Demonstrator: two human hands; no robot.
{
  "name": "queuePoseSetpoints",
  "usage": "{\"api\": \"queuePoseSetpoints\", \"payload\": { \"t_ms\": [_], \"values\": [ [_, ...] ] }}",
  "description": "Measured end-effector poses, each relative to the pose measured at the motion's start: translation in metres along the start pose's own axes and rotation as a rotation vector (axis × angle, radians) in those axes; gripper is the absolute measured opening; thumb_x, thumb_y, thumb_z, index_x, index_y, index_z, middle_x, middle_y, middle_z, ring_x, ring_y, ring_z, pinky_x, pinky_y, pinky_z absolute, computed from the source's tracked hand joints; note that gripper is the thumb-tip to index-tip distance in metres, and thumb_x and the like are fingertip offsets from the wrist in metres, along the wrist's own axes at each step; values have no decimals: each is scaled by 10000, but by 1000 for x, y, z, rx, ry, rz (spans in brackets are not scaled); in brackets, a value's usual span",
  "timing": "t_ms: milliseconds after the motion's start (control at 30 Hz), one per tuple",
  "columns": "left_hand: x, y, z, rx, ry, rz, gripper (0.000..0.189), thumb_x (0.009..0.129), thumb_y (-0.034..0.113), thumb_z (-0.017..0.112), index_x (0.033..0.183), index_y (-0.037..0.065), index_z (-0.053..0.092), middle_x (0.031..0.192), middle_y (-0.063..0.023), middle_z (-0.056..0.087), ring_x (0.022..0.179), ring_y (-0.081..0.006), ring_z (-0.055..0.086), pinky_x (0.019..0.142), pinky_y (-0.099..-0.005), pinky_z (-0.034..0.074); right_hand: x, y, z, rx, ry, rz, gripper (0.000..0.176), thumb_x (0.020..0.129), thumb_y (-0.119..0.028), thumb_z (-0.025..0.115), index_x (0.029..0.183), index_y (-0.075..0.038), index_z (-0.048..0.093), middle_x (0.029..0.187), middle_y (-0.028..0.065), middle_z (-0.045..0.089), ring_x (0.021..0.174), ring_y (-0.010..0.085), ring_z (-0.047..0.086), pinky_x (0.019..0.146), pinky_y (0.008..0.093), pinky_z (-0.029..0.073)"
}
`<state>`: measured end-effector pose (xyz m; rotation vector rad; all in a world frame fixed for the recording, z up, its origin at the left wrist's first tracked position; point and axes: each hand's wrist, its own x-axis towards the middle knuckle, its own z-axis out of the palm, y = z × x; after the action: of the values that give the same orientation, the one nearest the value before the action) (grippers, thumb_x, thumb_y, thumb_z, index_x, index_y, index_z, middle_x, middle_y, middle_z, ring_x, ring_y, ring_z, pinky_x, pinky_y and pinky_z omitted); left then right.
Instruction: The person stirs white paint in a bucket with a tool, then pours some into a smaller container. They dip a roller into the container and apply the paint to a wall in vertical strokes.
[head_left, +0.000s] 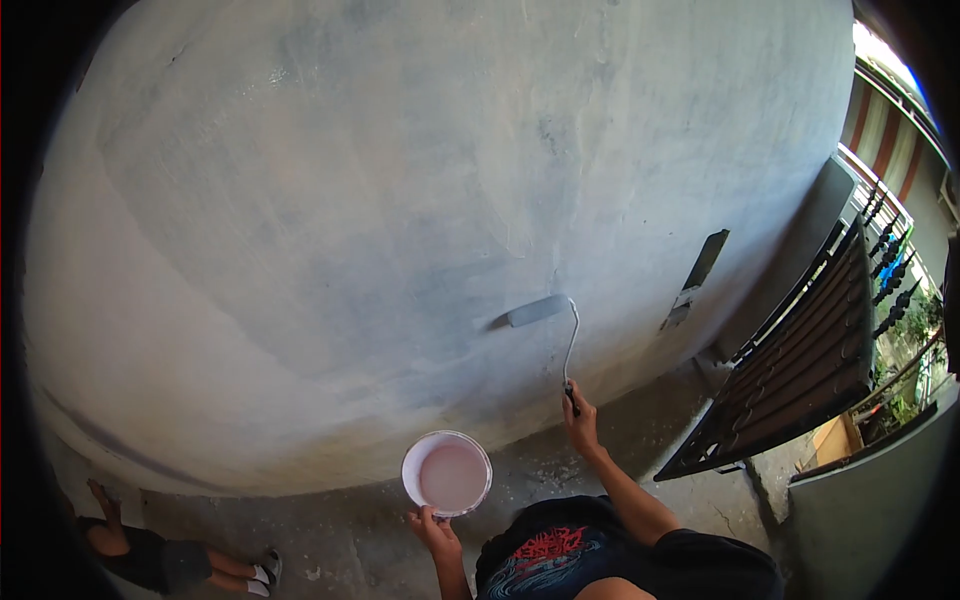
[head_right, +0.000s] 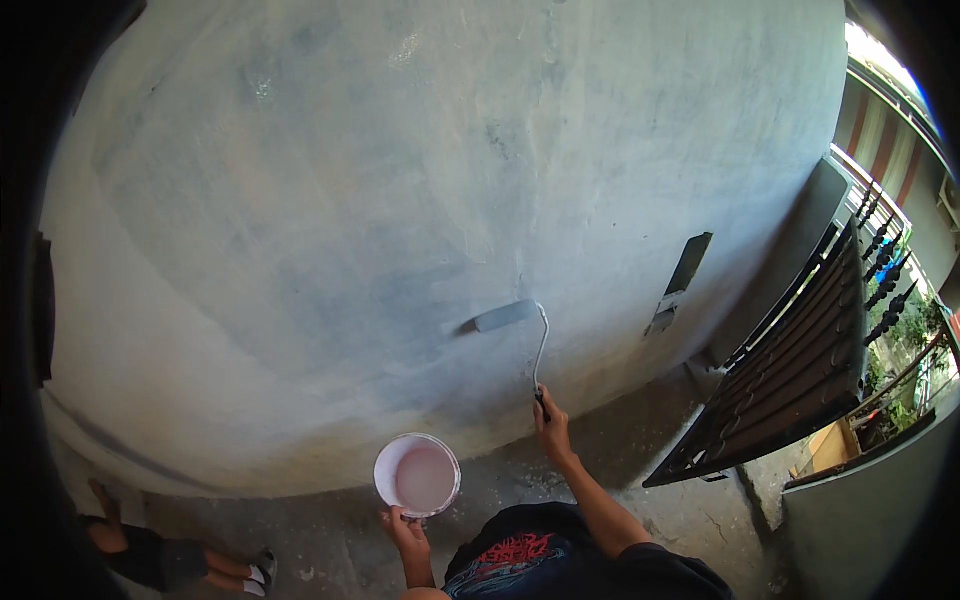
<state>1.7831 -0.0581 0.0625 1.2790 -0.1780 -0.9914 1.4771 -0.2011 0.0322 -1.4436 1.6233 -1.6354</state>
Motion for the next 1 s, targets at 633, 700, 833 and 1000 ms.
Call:
{"api": "queuePoseSetpoints", "payload": {
  "t_ms": [633, 700, 833, 1000],
  "values": [
    [-27, -9, 10, -47, -23, -29, 301, 772, 90, 542, 1063, 63, 468, 1061, -94, 526, 954, -199, 553, 777, -338, 478, 16, 4, 6, 12, 30, -136, 365, 943, -33, 578, 1298, 25, 516, 708, 45, 477, 639, 71, 419, 572, 225, 394],
    [-31, -6, 13, -42, -14, -23, 301, 770, 86, 541, 1061, 61, 468, 1059, -96, 528, 955, -199, 555, 773, -339, 481, 0, 21, 0, 11, -10, -84, 392, 940, -38, 581, 1322, 6, 506, 774, 82, 560, 684, 77, 471, 622, 226, 427],
    [-48, 1, 23, -32, 2, 12, 280, 764, 82, 544, 1032, 64, 465, 1028, -95, 523, 928, -193, 546, 757, -335, 477, -13, 28, -25, -14, -181, 128, 427, 933, -37, 585, 1349, -38, 492, 943, 214, 654, 790, 96, 568, 704, 242, 459],
    [-73, -2, 36, -41, 61, 54, 229, 759, 82, 550, 964, 80, 447, 956, -73, 500, 840, -159, 514, 709, -311, 460, -6, 5, -56, 29, -242, 218, 418, 951, -140, 589, 1344, -26, 501, 899, 177, 645, 778, 89, 528, 726, 257, 456]
  ]
}}
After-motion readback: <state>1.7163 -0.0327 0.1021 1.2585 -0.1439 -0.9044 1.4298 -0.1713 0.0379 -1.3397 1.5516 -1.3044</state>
